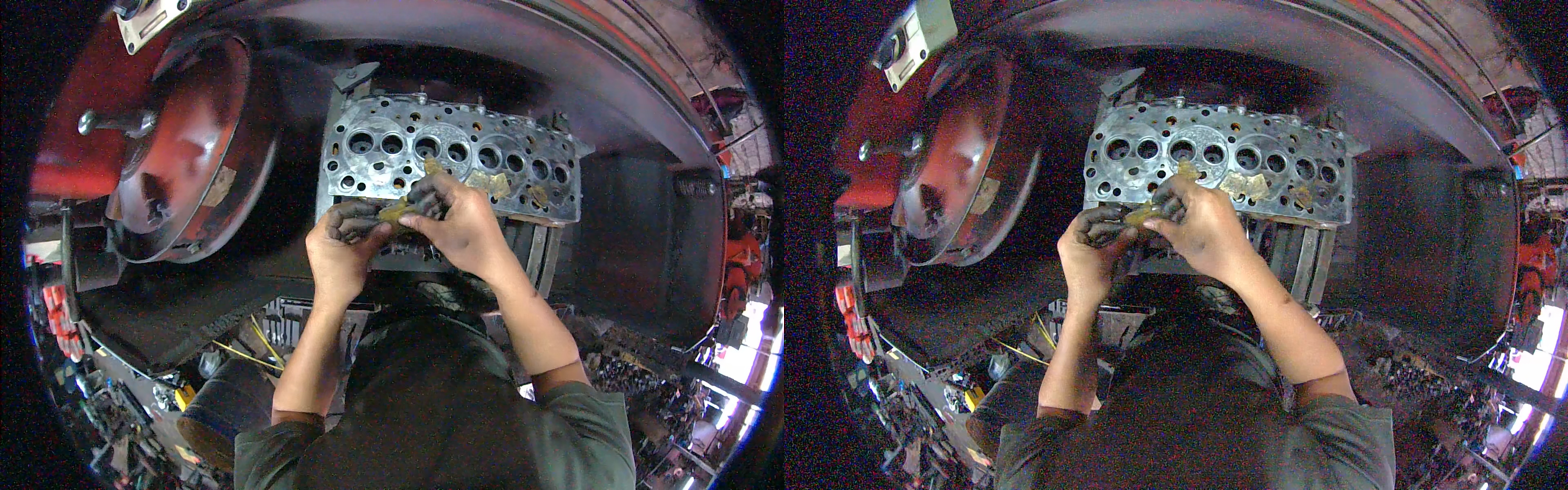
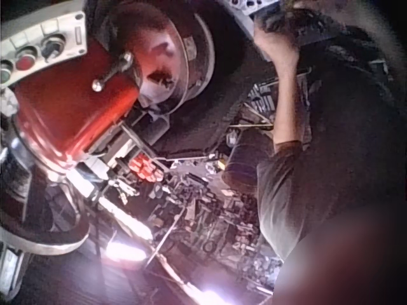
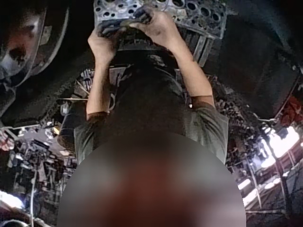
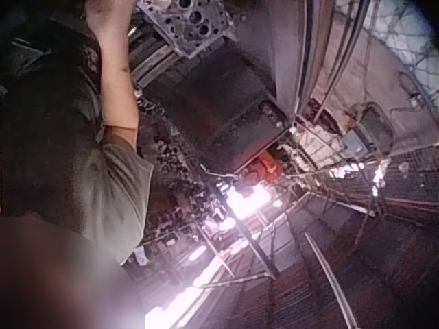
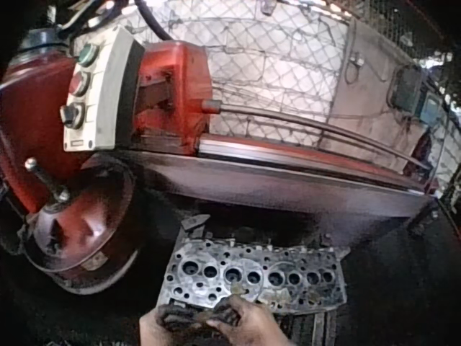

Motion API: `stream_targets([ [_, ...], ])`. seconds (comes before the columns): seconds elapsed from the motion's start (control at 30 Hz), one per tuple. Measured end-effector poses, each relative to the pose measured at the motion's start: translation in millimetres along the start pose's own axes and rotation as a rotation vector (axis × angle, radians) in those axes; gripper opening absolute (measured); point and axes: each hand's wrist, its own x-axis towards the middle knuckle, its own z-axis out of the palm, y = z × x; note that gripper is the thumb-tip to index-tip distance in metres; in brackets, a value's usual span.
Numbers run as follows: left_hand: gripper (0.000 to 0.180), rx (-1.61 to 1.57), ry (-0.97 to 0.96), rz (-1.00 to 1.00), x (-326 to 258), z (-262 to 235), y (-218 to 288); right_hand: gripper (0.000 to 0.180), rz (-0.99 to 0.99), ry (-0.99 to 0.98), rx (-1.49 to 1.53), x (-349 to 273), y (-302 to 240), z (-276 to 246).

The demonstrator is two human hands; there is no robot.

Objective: The person scrapes residue from the surface of an engine block using a small metal scraper, then wipes the surface with a cloth. The person repeatedly scrapes and wipes different areas of the block, removing debris and cleaning the surface.

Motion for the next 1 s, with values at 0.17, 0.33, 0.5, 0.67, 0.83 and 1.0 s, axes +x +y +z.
stream_targets([
  [0.17, 0.031, -0.049, 0.053, -0.096, 3.7, -14.4, -7.9, 0.031, -0.016, 0.258, -0.470, 25.8, 24.4, -21.4],
  [0.33, 0.031, -0.066, 0.069, -0.130, 2.5, -16.4, -7.8, 0.033, 0.038, 0.127, -0.561, 30.9, 34.2, -14.9],
  [0.5, 0.031, -0.101, 0.071, -0.097, 3.3, -12.7, -4.1, 0.032, -0.004, 0.192, -0.569, 32.6, 36.7, -10.5],
  [0.67, 0.030, -0.109, 0.079, -0.106, 7.8, -10.0, 0.5, 0.029, 0.119, 0.072, -0.052, 31.0, 33.2, -22.9],
  [0.83, 0.031, -0.082, 0.083, -0.135, 12.3, -4.2, 7.9, 0.030, 0.144, -0.037, 0.355, 11.6, 20.0, -23.6],
  [1.0, 0.032, -0.080, 0.077, -0.101, 12.4, 3.0, 14.1, 0.034, 0.145, -0.016, 0.532, 2.0, 10.6, -12.0],
])
